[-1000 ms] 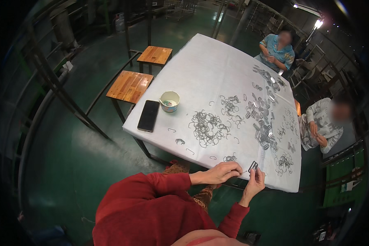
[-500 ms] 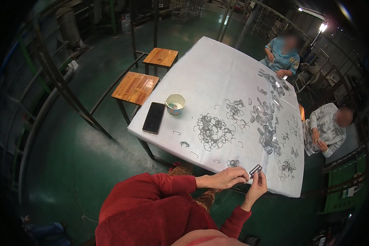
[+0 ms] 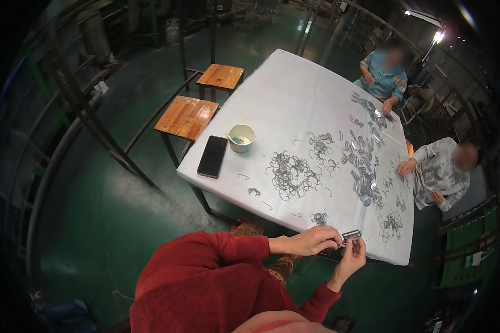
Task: The person assembles small metal components by hand at a table. They repeatedly pick up a metal clip and a wire loop, connect them, and place the assembled unit on the table. Other people are also working at the same table.
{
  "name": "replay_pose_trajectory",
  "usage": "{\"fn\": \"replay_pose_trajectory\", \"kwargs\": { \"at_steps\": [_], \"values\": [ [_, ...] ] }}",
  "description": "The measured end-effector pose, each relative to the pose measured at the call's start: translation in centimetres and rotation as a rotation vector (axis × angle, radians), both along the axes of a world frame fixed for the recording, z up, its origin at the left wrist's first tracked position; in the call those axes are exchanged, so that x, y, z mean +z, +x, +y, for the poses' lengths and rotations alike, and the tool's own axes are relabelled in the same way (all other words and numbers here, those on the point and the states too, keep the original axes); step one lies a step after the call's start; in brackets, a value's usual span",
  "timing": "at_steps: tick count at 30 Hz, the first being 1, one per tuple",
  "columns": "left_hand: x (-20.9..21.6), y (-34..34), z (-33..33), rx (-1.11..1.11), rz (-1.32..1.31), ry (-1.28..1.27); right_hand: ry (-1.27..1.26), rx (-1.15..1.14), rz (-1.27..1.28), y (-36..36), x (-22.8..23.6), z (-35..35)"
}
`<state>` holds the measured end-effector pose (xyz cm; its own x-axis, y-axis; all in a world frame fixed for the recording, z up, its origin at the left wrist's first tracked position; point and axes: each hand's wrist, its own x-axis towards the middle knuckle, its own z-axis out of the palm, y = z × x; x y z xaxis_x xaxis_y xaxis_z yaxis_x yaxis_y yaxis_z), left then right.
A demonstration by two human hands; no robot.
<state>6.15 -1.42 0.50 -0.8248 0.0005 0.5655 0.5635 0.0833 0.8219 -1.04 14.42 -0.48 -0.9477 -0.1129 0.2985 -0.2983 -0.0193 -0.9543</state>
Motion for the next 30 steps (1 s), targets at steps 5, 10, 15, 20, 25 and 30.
{"fn": "replay_pose_trajectory", "kwargs": {
  "at_steps": [5, 10, 15, 20, 25, 30],
  "values": [
    [0.2, 0.6, 0.4, -0.047, -0.048, 0.018, -0.015, -0.025, 0.0, 1.8, 1.5, 0.2],
    [0.3, 0.6, 1.3, -0.094, -0.044, -0.021, -0.043, -0.052, 0.024, 4.7, 4.2, 0.6],
    [0.5, 1.3, 2.2, -0.07, -0.068, -0.041, 0.016, -0.093, 0.059, 5.8, 4.8, 1.3],
    [-0.2, 2.0, 2.3, -0.029, 0.005, -0.1, -0.163, -0.077, 0.033, 6.6, 4.3, 1.6],
    [-0.6, 1.8, 2.0, 0.038, 0.035, -0.115, -0.234, -0.043, -0.025, 5.9, 4.6, 1.6],
    [-0.4, 0.8, -0.8, 0.207, 0.054, -0.114, -0.154, -0.053, 0.135, 3.1, 9.1, 4.4]
  ]
}}
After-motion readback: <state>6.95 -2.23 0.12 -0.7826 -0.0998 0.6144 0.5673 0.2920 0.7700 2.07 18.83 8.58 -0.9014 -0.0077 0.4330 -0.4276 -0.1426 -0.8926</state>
